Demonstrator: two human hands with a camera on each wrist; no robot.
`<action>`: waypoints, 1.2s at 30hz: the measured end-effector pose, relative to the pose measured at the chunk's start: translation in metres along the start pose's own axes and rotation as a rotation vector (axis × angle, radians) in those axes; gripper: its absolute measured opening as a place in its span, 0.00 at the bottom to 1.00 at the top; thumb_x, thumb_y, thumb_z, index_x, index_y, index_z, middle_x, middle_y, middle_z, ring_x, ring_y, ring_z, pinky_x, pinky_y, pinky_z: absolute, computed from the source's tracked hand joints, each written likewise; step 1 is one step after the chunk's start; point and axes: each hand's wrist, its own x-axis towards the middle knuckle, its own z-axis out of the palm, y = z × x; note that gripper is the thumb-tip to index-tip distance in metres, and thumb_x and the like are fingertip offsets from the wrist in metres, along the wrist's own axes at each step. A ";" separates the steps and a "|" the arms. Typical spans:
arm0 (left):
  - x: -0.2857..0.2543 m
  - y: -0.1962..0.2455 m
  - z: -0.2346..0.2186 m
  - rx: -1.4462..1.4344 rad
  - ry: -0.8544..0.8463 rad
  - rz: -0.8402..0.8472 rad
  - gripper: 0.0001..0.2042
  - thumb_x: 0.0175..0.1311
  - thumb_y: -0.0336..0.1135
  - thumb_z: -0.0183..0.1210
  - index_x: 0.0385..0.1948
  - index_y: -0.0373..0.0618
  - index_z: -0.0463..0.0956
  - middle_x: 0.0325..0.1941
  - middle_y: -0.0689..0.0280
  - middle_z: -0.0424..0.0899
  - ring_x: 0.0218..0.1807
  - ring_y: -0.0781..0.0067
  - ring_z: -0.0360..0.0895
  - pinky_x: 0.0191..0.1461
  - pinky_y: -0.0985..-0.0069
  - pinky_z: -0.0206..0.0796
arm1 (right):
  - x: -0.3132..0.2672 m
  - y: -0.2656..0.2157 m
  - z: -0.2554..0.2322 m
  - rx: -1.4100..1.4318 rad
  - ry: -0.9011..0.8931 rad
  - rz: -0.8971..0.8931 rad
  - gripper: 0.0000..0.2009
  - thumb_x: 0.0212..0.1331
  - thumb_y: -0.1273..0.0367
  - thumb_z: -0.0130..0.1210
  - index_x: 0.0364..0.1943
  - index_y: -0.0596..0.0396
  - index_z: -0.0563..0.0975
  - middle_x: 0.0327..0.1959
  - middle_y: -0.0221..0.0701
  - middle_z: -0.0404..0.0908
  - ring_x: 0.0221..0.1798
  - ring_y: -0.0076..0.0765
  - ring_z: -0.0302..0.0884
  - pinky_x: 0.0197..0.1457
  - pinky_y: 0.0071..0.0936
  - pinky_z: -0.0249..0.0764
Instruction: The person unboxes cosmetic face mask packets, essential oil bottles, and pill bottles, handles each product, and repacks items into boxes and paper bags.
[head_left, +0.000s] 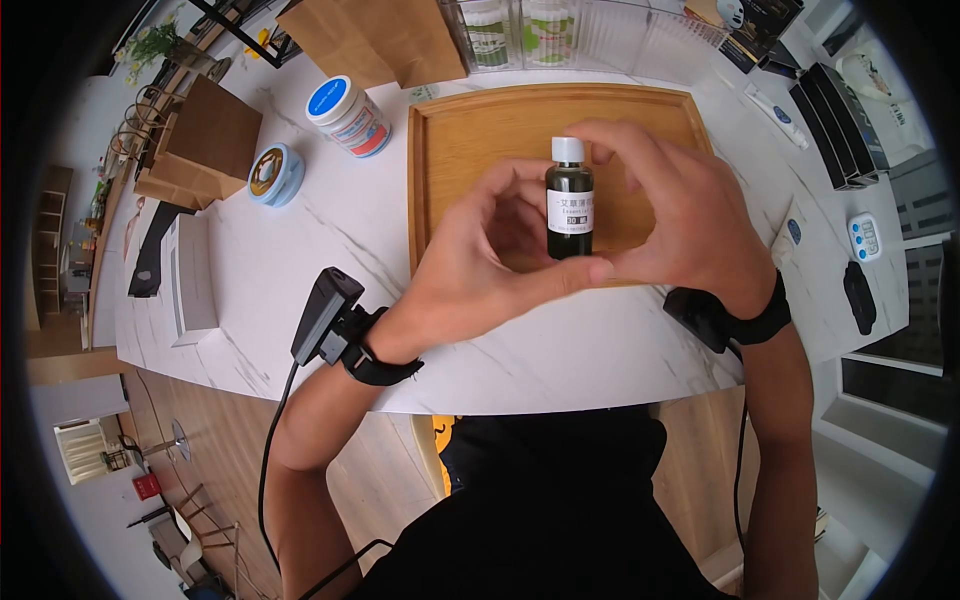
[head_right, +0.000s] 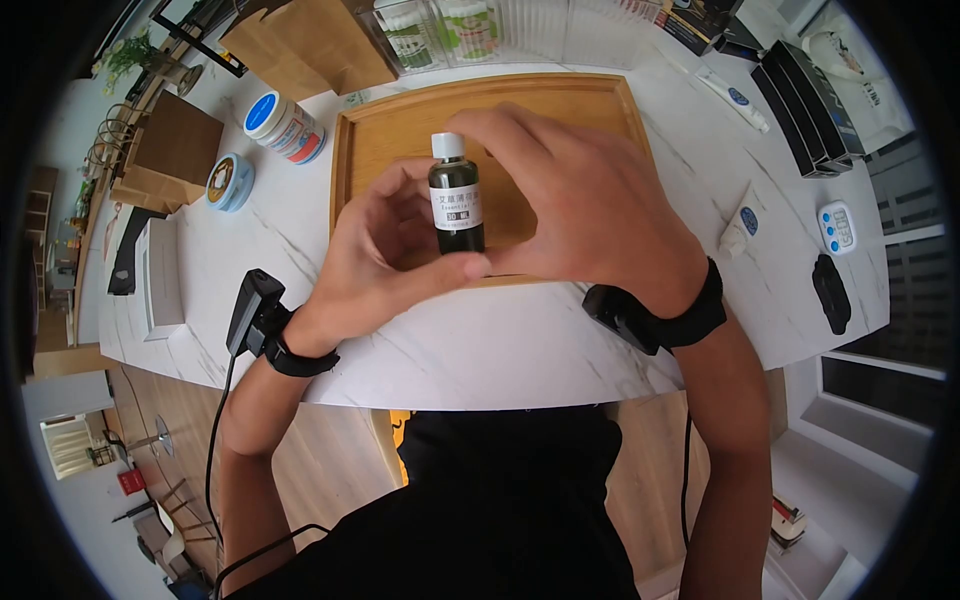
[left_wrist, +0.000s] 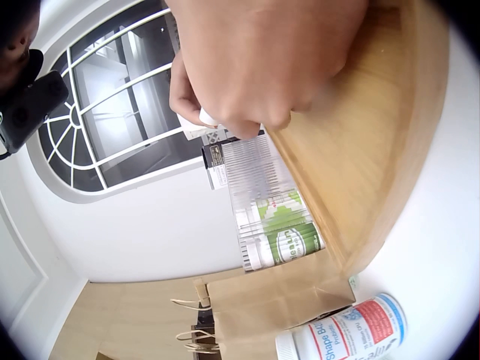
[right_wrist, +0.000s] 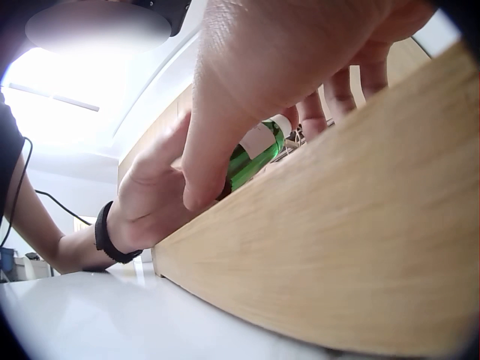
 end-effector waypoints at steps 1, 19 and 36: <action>0.001 -0.001 -0.001 0.036 0.048 -0.010 0.27 0.58 0.20 0.68 0.58 0.37 0.66 0.43 0.67 0.81 0.46 0.80 0.78 0.54 0.78 0.73 | 0.000 0.000 0.000 -0.032 0.019 -0.003 0.38 0.35 0.57 0.76 0.57 0.49 0.73 0.49 0.35 0.82 0.47 0.46 0.82 0.46 0.36 0.78; 0.002 -0.005 -0.003 -0.181 -0.040 0.013 0.22 0.66 0.22 0.61 0.61 0.35 0.66 0.51 0.63 0.81 0.49 0.77 0.79 0.52 0.76 0.78 | 0.003 -0.003 0.002 0.078 0.040 -0.039 0.38 0.35 0.60 0.76 0.57 0.50 0.73 0.48 0.33 0.80 0.48 0.42 0.81 0.46 0.34 0.77; 0.001 -0.003 -0.003 -0.197 -0.074 0.011 0.25 0.65 0.23 0.63 0.63 0.35 0.66 0.53 0.64 0.79 0.49 0.78 0.79 0.53 0.74 0.78 | 0.002 0.000 0.003 0.042 0.056 -0.063 0.37 0.36 0.56 0.75 0.56 0.49 0.74 0.45 0.32 0.80 0.43 0.43 0.81 0.42 0.34 0.77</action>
